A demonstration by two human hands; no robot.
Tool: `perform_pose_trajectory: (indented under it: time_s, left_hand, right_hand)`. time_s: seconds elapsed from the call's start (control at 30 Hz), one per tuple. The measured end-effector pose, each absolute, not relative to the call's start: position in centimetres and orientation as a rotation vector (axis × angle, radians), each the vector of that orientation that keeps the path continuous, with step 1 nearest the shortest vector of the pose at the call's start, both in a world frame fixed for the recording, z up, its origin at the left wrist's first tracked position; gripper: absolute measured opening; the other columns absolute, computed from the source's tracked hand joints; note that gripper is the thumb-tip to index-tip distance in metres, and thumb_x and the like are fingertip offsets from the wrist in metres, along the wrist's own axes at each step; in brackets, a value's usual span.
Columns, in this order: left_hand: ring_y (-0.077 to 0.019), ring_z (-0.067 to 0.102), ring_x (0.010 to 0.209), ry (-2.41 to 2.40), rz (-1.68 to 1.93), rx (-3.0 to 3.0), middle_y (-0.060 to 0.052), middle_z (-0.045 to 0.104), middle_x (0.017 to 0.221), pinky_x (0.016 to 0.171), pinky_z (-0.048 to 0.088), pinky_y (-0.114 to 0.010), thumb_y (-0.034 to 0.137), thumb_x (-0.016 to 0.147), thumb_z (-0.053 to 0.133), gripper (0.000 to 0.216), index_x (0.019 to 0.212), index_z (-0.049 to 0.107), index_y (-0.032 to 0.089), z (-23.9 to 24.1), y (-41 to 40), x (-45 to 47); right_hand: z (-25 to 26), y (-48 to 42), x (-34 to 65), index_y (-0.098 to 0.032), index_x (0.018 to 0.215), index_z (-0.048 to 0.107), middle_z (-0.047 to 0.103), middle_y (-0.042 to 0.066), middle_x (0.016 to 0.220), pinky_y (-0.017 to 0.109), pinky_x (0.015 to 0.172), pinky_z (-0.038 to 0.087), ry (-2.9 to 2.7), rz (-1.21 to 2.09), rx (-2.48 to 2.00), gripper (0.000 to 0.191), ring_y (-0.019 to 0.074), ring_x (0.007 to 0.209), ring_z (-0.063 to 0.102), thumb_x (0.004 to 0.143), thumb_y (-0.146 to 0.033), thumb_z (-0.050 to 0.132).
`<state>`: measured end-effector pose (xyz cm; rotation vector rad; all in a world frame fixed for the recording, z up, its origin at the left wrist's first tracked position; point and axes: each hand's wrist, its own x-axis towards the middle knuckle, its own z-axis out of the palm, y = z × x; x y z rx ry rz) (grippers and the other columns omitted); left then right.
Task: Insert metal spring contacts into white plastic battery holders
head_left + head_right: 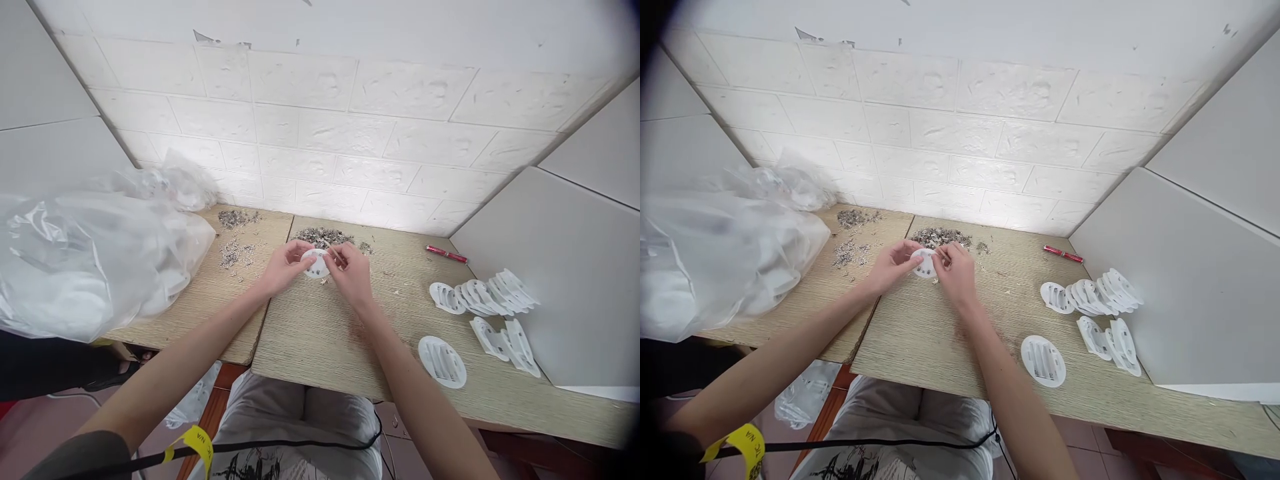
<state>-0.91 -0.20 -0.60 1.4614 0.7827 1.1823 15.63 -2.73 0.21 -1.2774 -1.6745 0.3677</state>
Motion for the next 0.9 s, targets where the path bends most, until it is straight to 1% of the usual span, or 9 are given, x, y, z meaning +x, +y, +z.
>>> perform_pose_trajectory:
  time_s: [0.1, 0.2, 0.33, 0.47, 0.63, 0.7, 0.77, 0.83, 0.9]
  left_hand:
    - [-0.0177, 0.058, 0.084, 0.851, 1.258, 1.661, -0.006, 0.066, 0.09, 0.079, 0.043, -0.031, 0.035, 0.073, 0.072, 0.023, 0.089, 0.067, 0.019, -0.8, -0.3, -1.2]
    - [-0.018, 0.055, 0.083, 0.872, 1.278, 1.843, -0.005, 0.063, 0.087, 0.077, 0.042, -0.031, 0.033, 0.077, 0.067, 0.016, 0.087, 0.068, 0.021, -0.9, -0.4, -1.4]
    - [-0.0193, 0.054, 0.084, 0.878, 1.302, 1.973, -0.006, 0.061, 0.088, 0.079, 0.041, -0.032, 0.031, 0.077, 0.067, 0.01, 0.08, 0.067, 0.022, -0.9, -0.6, -1.6]
    - [-0.0195, 0.054, 0.084, 0.882, 1.337, 1.965, -0.007, 0.062, 0.089, 0.079, 0.04, -0.032, 0.031, 0.075, 0.069, 0.01, 0.073, 0.064, 0.022, -0.8, -0.8, -1.7]
    - [-0.0161, 0.055, 0.079, 0.85, 1.409, 1.999, -0.006, 0.062, 0.086, 0.072, 0.042, -0.029, 0.028, 0.077, 0.066, 0.011, 0.072, 0.062, 0.02, -1.1, -0.9, -1.7]
    - [-0.0148, 0.055, 0.075, 0.862, 1.384, 1.986, -0.005, 0.062, 0.084, 0.065, 0.043, -0.026, 0.028, 0.077, 0.064, 0.01, 0.074, 0.063, 0.018, -1.0, -0.9, -1.5]
    - [-0.014, 0.056, 0.072, 0.921, 1.271, 1.934, -0.004, 0.063, 0.079, 0.059, 0.044, -0.024, 0.026, 0.076, 0.063, 0.01, 0.075, 0.063, 0.016, -0.7, -0.8, -1.2]
    - [-0.0136, 0.057, 0.07, 1.029, 1.102, 1.901, -0.004, 0.063, 0.077, 0.058, 0.044, -0.022, 0.023, 0.071, 0.064, 0.009, 0.074, 0.065, 0.015, -0.1, -0.6, -1.1]
    - [-0.0134, 0.057, 0.069, 1.135, 0.889, 1.903, -0.003, 0.064, 0.074, 0.057, 0.044, -0.022, 0.023, 0.065, 0.067, 0.009, 0.069, 0.067, 0.014, 0.8, -0.4, -1.1]
  right_hand:
    - [0.0, -2.9, 15.4, -0.018, 0.084, 0.062, 0.06, 0.007, 0.082, 0.029, 0.068, 0.044, -1.887, 0.111, -1.143, 0.018, 0.0167, 0.076, 0.054, 0.091, -0.027, 0.047]
    - [-0.4, -2.9, 15.4, -0.018, 0.089, 0.063, 0.061, 0.009, 0.085, 0.03, 0.071, 0.045, -1.992, -0.009, -1.047, 0.021, 0.0183, 0.081, 0.055, 0.094, -0.025, 0.044]
    - [-0.8, -2.9, 15.5, -0.019, 0.091, 0.064, 0.062, 0.009, 0.087, 0.032, 0.074, 0.046, -2.041, -0.067, -0.966, 0.023, 0.0185, 0.083, 0.055, 0.095, -0.023, 0.042]
    - [-1.0, -3.0, 15.3, -0.019, 0.091, 0.065, 0.062, 0.009, 0.087, 0.031, 0.074, 0.047, -2.002, -0.102, -0.926, 0.024, 0.0183, 0.082, 0.055, 0.096, -0.024, 0.042]
    - [-0.9, -3.3, 15.1, -0.019, 0.093, 0.063, 0.062, 0.009, 0.088, 0.032, 0.073, 0.047, -1.934, -0.119, -0.926, 0.018, 0.0188, 0.083, 0.056, 0.094, -0.023, 0.046]
    - [-0.8, -3.4, 15.1, -0.019, 0.091, 0.063, 0.063, 0.009, 0.087, 0.032, 0.072, 0.047, -1.92, -0.099, -0.943, 0.017, 0.0186, 0.082, 0.056, 0.093, -0.023, 0.047]
    - [-0.5, -3.6, 15.1, -0.018, 0.087, 0.062, 0.062, 0.008, 0.084, 0.031, 0.07, 0.045, -1.912, -0.02, -1.011, 0.017, 0.0186, 0.08, 0.055, 0.093, -0.024, 0.047]
    - [-0.1, -3.7, 15.2, -0.017, 0.08, 0.062, 0.06, 0.007, 0.081, 0.03, 0.066, 0.043, -1.907, 0.136, -1.174, 0.018, 0.0177, 0.074, 0.053, 0.09, -0.027, 0.05]
    - [0.5, -3.9, 15.5, -0.017, 0.068, 0.059, 0.058, 0.004, 0.073, 0.028, 0.059, 0.038, -1.899, 0.386, -1.382, 0.02, 0.0153, 0.066, 0.05, 0.084, -0.029, 0.056]
